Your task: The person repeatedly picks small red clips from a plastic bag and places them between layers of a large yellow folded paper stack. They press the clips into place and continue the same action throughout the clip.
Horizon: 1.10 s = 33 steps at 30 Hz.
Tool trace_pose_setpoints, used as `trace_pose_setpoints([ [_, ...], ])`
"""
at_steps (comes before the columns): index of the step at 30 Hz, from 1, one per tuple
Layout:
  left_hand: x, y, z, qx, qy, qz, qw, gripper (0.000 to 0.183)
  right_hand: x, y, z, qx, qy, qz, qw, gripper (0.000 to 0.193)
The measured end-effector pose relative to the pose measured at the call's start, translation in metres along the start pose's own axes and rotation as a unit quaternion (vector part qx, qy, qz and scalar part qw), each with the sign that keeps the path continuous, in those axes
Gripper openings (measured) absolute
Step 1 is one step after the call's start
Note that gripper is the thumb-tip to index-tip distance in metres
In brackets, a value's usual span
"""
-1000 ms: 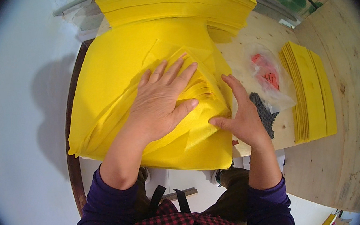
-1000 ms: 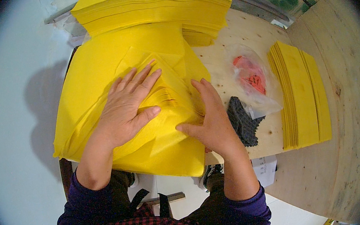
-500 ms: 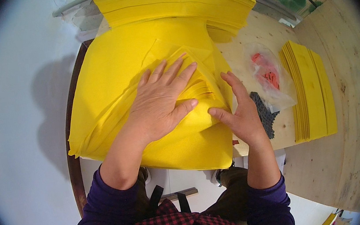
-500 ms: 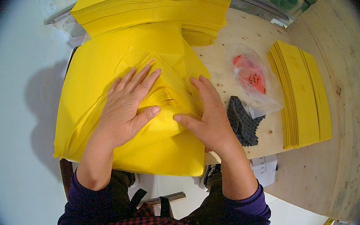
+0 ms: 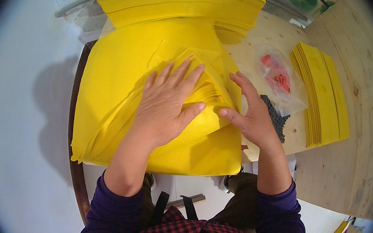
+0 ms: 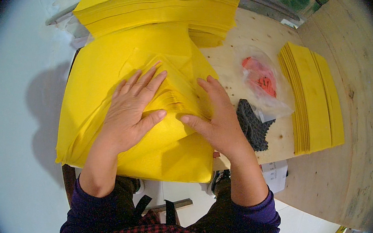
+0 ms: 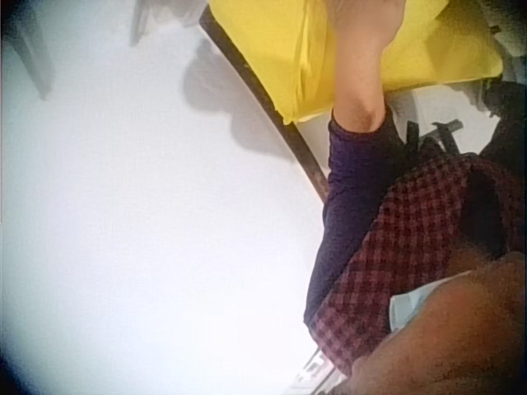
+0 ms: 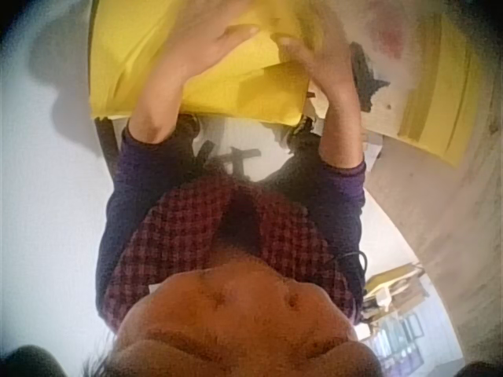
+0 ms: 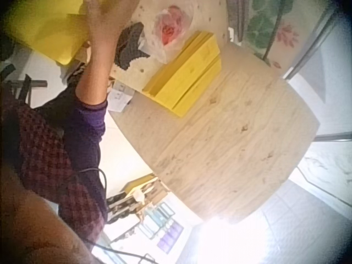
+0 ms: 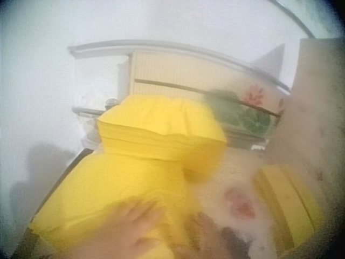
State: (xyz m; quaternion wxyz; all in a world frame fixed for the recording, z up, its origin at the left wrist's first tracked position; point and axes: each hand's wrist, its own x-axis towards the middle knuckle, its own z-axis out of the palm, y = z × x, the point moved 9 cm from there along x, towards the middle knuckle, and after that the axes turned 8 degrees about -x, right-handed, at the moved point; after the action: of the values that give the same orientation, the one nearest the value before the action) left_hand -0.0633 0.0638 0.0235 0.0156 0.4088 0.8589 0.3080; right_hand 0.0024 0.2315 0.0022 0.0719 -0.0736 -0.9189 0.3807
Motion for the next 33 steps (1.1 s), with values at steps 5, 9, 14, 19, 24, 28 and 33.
trace_pose_setpoints([
  [5,-0.001,0.000,0.000,0.006,-0.005,-0.004,1.000,0.069,-0.004,-0.002,0.005,-0.046,-0.029,-0.009,0.998,0.093],
  [9,0.000,0.000,0.000,0.011,-0.005,-0.006,1.000,0.069,-0.009,-0.010,0.005,-0.128,-0.084,-0.049,0.987,0.099],
  [14,0.000,0.000,0.000,0.007,-0.001,-0.002,1.000,0.069,-0.003,-0.007,-0.008,-0.028,-0.040,-0.034,0.998,0.101],
  [19,0.000,0.000,0.000,0.006,-0.002,-0.002,1.000,0.069,0.000,0.004,-0.001,-0.025,0.013,-0.002,1.000,0.097],
  [24,0.000,0.000,0.001,0.009,-0.003,-0.005,1.000,0.069,-0.006,-0.002,-0.002,-0.091,-0.005,-0.038,0.995,0.101],
  [28,-0.001,0.000,0.000,0.005,-0.003,-0.003,1.000,0.069,-0.008,-0.006,-0.005,-0.124,-0.053,-0.054,0.989,0.104],
  [33,0.000,0.000,0.000,0.004,-0.002,-0.001,1.000,0.069,-0.002,-0.003,-0.007,-0.018,-0.028,-0.030,0.999,0.102],
])
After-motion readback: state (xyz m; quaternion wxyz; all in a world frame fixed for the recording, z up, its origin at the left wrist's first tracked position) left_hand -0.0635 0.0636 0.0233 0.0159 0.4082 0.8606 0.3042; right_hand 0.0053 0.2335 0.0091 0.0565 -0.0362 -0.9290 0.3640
